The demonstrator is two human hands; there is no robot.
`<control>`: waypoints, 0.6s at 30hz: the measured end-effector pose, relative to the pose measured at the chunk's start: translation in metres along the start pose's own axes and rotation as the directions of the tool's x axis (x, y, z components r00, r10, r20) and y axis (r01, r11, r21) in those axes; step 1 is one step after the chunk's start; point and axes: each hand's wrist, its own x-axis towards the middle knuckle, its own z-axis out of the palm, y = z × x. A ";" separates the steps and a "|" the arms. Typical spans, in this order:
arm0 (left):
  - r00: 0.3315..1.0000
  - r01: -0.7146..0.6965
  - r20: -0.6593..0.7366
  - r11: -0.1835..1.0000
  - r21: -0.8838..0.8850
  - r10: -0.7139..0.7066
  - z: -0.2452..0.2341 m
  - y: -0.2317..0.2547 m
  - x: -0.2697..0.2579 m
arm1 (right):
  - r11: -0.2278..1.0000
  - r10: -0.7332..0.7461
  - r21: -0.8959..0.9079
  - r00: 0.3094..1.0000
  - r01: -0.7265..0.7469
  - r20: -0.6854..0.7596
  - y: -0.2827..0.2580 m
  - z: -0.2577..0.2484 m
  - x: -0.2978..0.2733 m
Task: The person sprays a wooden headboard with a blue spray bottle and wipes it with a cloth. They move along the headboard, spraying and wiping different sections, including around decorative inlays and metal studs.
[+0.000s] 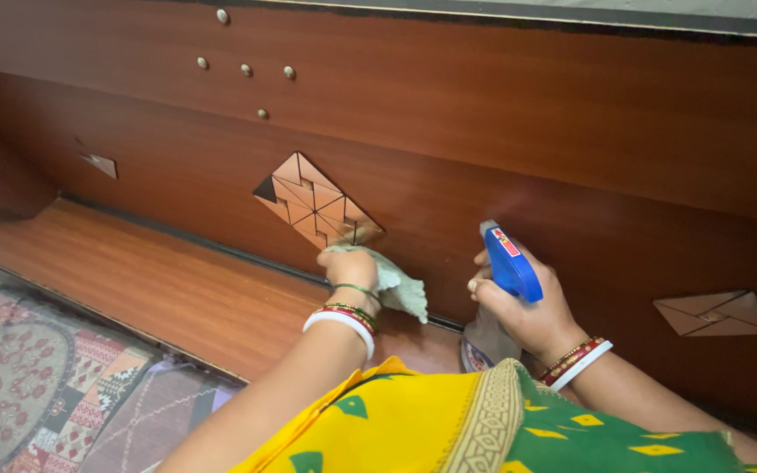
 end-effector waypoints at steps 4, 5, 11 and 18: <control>0.979 0.162 0.178 0.904 -0.395 -0.098 0.020 0.025 -0.029 | 1.000 0.002 0.019 1.000 -0.002 0.002 0.001 0.000 -0.001; 0.948 0.258 0.270 0.907 -0.333 -0.171 0.021 0.033 -0.038 | 1.000 0.009 0.028 1.000 -0.009 0.002 0.000 0.002 -0.001; 0.918 0.222 0.372 0.956 -0.193 -0.138 0.024 0.041 -0.073 | 0.997 -0.025 -0.069 0.999 0.023 -0.024 0.003 0.003 -0.001; 0.983 -0.138 -0.075 0.944 0.301 0.167 0.007 -0.022 0.004 | 1.000 0.002 -0.019 1.000 -0.002 0.006 0.006 -0.003 -0.001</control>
